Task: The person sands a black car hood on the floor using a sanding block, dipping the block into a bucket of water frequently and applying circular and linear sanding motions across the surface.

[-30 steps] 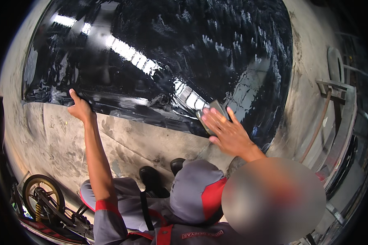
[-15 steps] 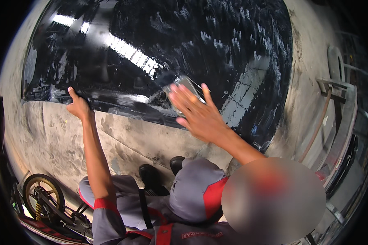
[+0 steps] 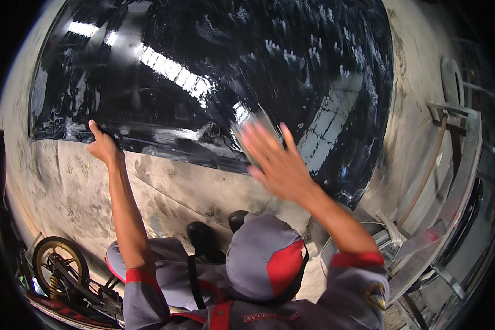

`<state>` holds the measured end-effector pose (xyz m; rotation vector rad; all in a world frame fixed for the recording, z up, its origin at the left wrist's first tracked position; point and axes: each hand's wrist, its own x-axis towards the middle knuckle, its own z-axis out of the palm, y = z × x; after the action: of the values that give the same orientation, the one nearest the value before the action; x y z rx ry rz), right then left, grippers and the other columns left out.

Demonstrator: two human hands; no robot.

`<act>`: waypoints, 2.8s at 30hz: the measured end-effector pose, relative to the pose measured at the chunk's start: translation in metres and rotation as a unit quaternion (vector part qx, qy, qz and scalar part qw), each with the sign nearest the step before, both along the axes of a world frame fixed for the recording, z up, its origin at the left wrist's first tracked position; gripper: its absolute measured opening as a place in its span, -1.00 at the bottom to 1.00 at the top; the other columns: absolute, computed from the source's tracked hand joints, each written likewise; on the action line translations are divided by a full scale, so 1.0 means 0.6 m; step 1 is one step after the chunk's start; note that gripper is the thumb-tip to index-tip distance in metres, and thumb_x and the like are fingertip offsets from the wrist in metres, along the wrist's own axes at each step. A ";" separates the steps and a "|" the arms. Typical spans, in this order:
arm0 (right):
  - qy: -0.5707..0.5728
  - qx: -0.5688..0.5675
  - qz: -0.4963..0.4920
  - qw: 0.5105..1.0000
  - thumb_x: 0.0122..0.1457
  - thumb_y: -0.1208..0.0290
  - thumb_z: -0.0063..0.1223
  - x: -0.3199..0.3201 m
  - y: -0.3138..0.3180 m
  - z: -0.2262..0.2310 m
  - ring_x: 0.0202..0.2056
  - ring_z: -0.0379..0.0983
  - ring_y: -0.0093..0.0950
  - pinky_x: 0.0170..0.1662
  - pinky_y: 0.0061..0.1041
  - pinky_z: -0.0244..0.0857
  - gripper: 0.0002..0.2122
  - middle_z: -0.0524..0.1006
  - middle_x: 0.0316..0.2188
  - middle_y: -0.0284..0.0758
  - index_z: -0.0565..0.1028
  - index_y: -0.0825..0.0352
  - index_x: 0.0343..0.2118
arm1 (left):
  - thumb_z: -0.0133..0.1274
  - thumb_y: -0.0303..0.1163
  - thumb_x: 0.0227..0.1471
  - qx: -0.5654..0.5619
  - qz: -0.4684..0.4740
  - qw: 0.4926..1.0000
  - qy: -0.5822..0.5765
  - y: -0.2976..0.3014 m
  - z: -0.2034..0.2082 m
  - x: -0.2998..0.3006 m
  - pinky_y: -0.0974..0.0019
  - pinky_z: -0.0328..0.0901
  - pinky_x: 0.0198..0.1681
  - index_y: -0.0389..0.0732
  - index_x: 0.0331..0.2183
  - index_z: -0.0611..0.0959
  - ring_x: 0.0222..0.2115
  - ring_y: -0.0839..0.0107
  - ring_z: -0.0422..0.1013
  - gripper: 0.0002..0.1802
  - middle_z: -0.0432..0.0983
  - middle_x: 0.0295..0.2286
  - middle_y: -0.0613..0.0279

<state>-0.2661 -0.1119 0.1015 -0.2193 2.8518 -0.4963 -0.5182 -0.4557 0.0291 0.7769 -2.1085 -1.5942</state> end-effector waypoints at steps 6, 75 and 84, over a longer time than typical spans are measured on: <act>0.039 0.023 -0.023 0.999 0.39 0.18 -0.12 -0.043 0.013 0.010 0.47 -0.11 -0.38 0.44 0.16 -0.40 -0.40 0.03 0.48 -0.33 0.09 0.22 0.44 | 0.18 -0.07 0.20 -0.012 0.015 1.000 0.000 0.015 -0.001 -0.009 0.19 0.39 -0.36 -0.62 -0.51 0.60 -0.54 0.41 0.37 -0.35 0.59 -0.50 0.08; 0.003 0.056 -0.403 0.914 0.41 0.17 -0.24 0.264 -0.005 -0.019 0.48 -0.15 -0.28 0.43 0.13 -0.32 -0.38 -0.04 0.49 -0.21 -0.01 0.31 0.45 | 0.22 0.14 0.12 -0.016 -0.004 0.998 -0.054 -0.046 -0.040 -0.037 0.07 0.51 -0.27 -0.78 -0.37 0.56 -0.37 0.16 0.53 -0.11 0.60 -0.30 -0.16; 0.172 0.050 -0.564 0.806 0.46 0.09 -0.37 0.288 0.046 -0.075 0.47 -0.09 -0.24 0.41 0.23 -0.32 -0.42 0.01 0.48 -0.24 0.04 0.26 0.44 | 0.22 0.13 0.12 -0.044 -0.007 0.998 -0.043 -0.056 -0.026 -0.059 0.02 0.51 -0.27 -0.82 -0.35 0.54 -0.34 0.08 0.54 -0.09 0.59 -0.26 -0.27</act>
<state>-0.0933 -0.0843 0.0566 1.6411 3.0167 -0.5011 -0.5535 -0.4895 0.0134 0.8171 -2.2322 -1.4885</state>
